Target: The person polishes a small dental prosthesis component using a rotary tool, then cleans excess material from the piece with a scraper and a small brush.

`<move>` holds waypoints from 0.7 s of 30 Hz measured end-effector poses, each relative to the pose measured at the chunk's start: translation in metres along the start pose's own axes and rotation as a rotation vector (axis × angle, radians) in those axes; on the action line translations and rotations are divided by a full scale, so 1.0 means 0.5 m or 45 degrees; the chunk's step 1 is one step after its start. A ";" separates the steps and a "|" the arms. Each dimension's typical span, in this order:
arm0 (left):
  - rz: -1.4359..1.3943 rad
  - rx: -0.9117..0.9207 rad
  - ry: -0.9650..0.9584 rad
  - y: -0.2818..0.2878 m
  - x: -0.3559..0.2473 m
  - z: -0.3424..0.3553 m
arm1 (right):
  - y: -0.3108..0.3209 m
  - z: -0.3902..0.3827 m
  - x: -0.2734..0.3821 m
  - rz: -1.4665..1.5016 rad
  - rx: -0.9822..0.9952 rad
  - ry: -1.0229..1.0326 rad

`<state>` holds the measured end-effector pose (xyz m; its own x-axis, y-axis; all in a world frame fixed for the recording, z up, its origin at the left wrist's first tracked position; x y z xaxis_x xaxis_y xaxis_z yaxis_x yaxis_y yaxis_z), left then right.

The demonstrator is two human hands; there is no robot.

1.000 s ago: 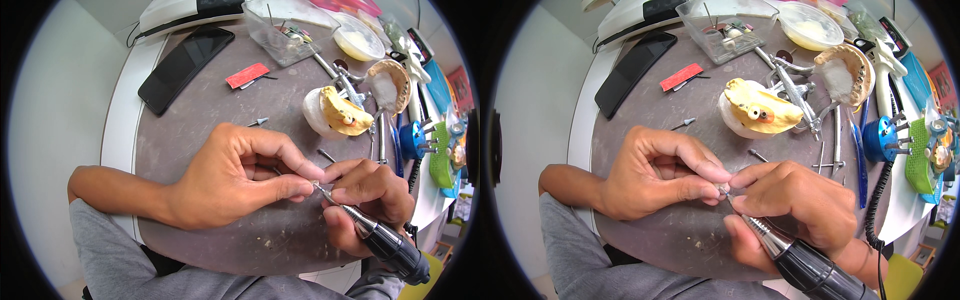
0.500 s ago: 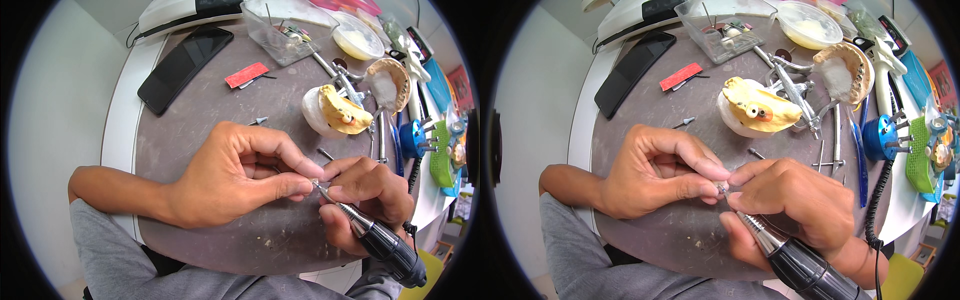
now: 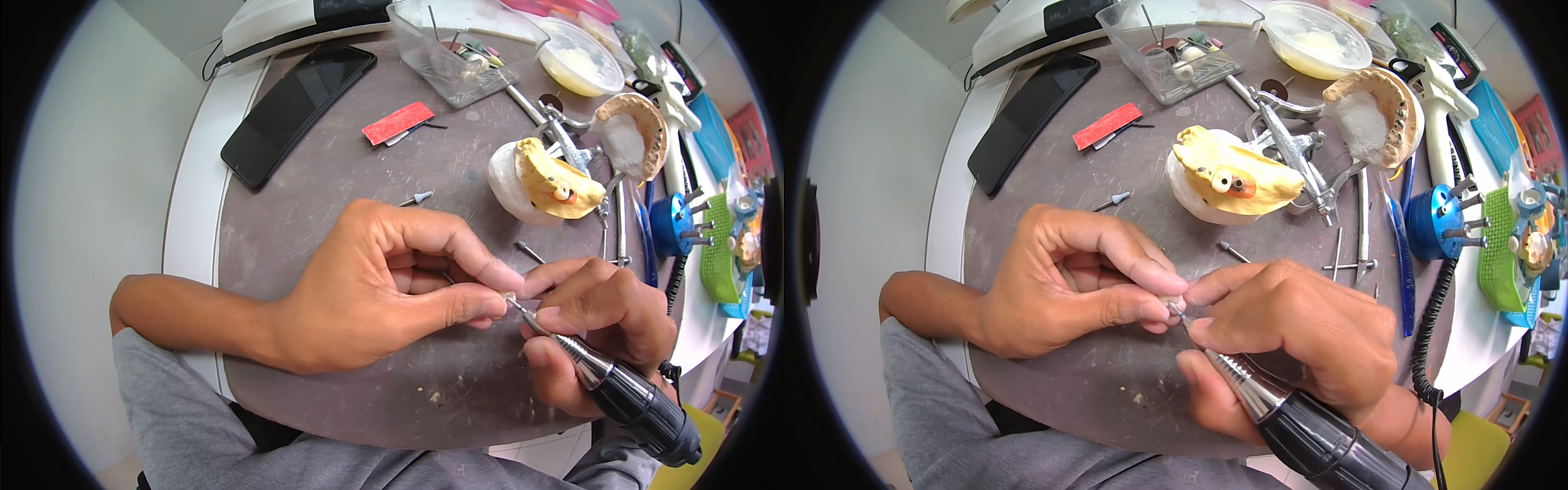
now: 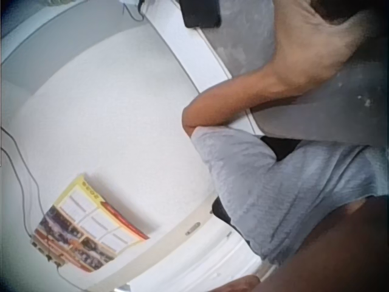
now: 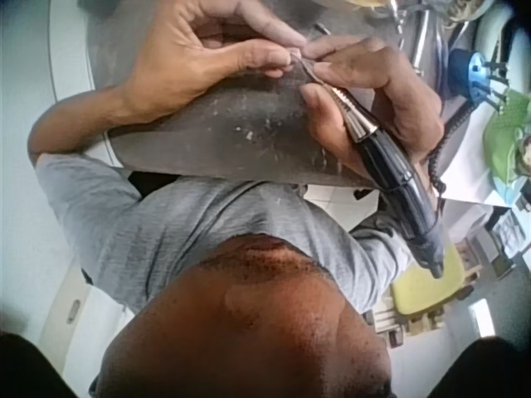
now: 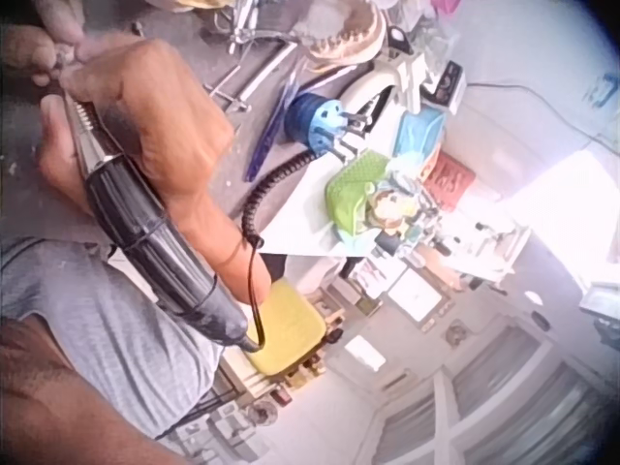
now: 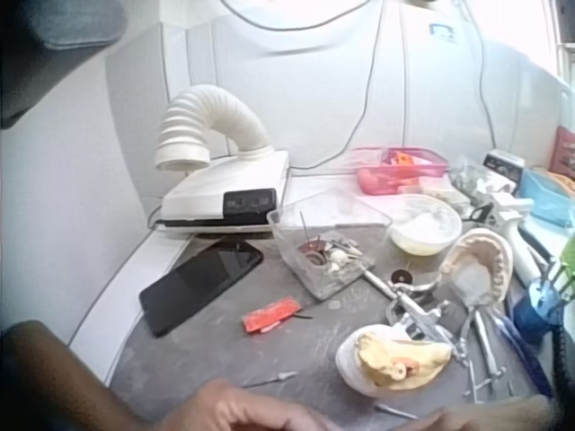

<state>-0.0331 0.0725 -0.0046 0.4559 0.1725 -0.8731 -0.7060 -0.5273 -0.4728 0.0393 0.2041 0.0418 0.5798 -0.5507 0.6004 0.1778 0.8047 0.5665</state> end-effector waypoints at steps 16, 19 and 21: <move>0.028 -0.020 -0.003 -0.003 -0.005 -0.001 | 0.001 -0.002 0.002 0.003 0.006 0.021; 0.039 -0.015 -0.046 0.002 -0.008 0.006 | 0.015 -0.010 0.006 0.028 -0.014 -0.018; -0.007 -0.032 -0.052 0.004 -0.009 0.006 | 0.027 -0.023 0.007 0.069 -0.063 -0.101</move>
<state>-0.0381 0.0730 -0.0020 0.4372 0.2089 -0.8748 -0.6892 -0.5471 -0.4751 0.0530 0.2159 0.0449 0.5254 -0.5206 0.6730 0.1882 0.8425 0.5048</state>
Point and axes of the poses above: each hand's wrist, its own z-axis towards the middle knuckle, its own y-axis out of the back of the hand, x = y × z, the point moved 7 cm from there along z, towards the middle knuckle, and after that the axes turned 13 degrees about -z, right-handed, at the moved point
